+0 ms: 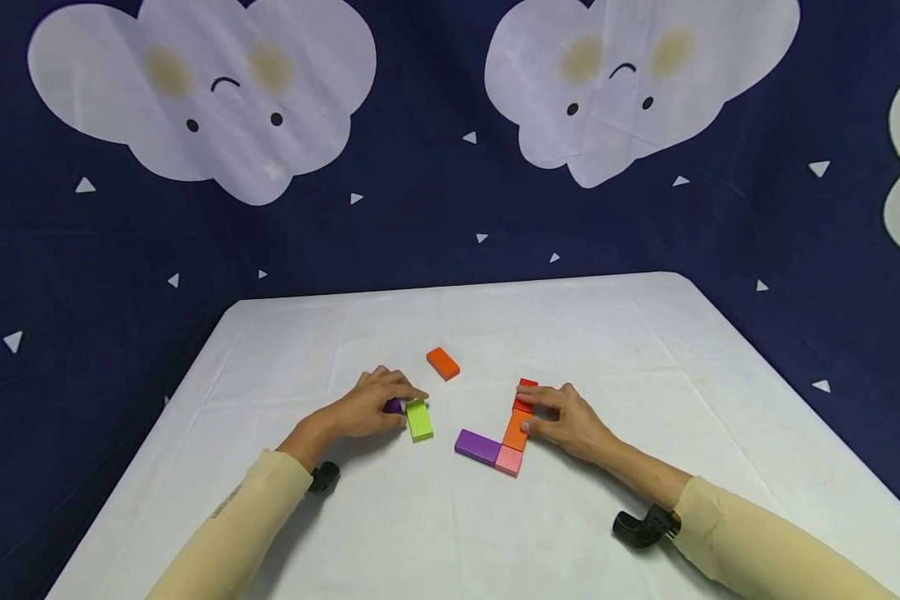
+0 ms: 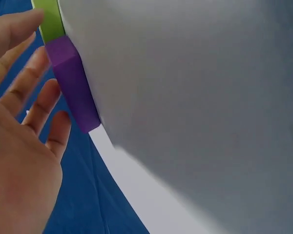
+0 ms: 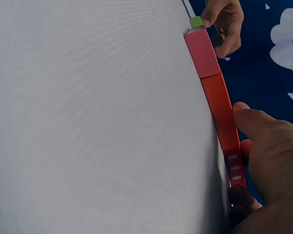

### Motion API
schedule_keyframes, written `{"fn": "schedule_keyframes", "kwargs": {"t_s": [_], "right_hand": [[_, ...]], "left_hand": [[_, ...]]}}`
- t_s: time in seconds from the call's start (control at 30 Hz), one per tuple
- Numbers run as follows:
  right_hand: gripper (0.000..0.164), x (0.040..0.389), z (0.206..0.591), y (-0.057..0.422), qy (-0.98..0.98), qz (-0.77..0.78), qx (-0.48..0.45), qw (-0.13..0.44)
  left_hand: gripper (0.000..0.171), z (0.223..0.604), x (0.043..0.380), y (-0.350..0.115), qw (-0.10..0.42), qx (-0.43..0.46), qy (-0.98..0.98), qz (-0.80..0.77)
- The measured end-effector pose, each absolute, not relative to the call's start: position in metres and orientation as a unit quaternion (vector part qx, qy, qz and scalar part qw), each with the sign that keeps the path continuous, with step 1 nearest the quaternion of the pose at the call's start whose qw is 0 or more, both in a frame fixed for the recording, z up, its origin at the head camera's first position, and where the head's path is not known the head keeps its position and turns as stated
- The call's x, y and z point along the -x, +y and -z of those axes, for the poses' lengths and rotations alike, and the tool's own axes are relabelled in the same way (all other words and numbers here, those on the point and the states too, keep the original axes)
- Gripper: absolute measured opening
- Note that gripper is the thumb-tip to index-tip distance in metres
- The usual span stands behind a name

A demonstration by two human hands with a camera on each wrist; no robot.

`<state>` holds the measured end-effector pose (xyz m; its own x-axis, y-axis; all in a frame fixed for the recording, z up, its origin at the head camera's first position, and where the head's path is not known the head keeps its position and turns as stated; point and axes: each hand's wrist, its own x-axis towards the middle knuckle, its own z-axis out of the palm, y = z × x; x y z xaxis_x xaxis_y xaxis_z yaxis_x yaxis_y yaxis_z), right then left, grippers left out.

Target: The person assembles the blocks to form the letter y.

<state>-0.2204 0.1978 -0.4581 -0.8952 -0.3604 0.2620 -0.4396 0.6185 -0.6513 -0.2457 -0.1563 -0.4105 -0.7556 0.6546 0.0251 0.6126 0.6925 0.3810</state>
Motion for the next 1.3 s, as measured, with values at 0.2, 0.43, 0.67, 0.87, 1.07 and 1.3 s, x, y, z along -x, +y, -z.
{"fn": "schedule_keyframes", "kwargs": {"t_s": [0.2, 0.43, 0.67, 0.87, 1.07, 1.3], "right_hand": [[0.05, 0.2209, 0.4609, 0.1988, -0.899, -0.373, -0.222, 0.055], [0.049, 0.2203, 0.4609, 0.1976, -0.898, -0.376, -0.221, 0.055], [0.049, 0.2209, 0.46, 0.1976, -0.897, -0.375, -0.226, 0.058], [0.049, 0.222, 0.4609, 0.1983, -0.897, -0.373, -0.23, 0.066], [0.05, 0.2218, 0.4607, 0.1984, -0.898, -0.373, -0.227, 0.058], [0.05, 0.2221, 0.4589, 0.1988, -0.899, -0.371, -0.228, 0.053]], "left_hand": [[0.039, 0.4113, 0.2462, -0.1508, 0.075, -0.38, 0.9, -0.199], [0.035, 0.412, 0.2482, -0.146, 0.078, -0.361, 0.91, -0.189], [0.036, 0.4135, 0.2507, -0.1482, 0.072, -0.34, 0.919, -0.185], [0.035, 0.4157, 0.2535, -0.1511, 0.081, -0.321, 0.92, -0.21], [0.034, 0.4178, 0.255, -0.1506, 0.079, -0.315, 0.922, -0.213], [0.033, 0.4154, 0.2515, -0.1504, 0.073, -0.306, 0.921, -0.229]]}}
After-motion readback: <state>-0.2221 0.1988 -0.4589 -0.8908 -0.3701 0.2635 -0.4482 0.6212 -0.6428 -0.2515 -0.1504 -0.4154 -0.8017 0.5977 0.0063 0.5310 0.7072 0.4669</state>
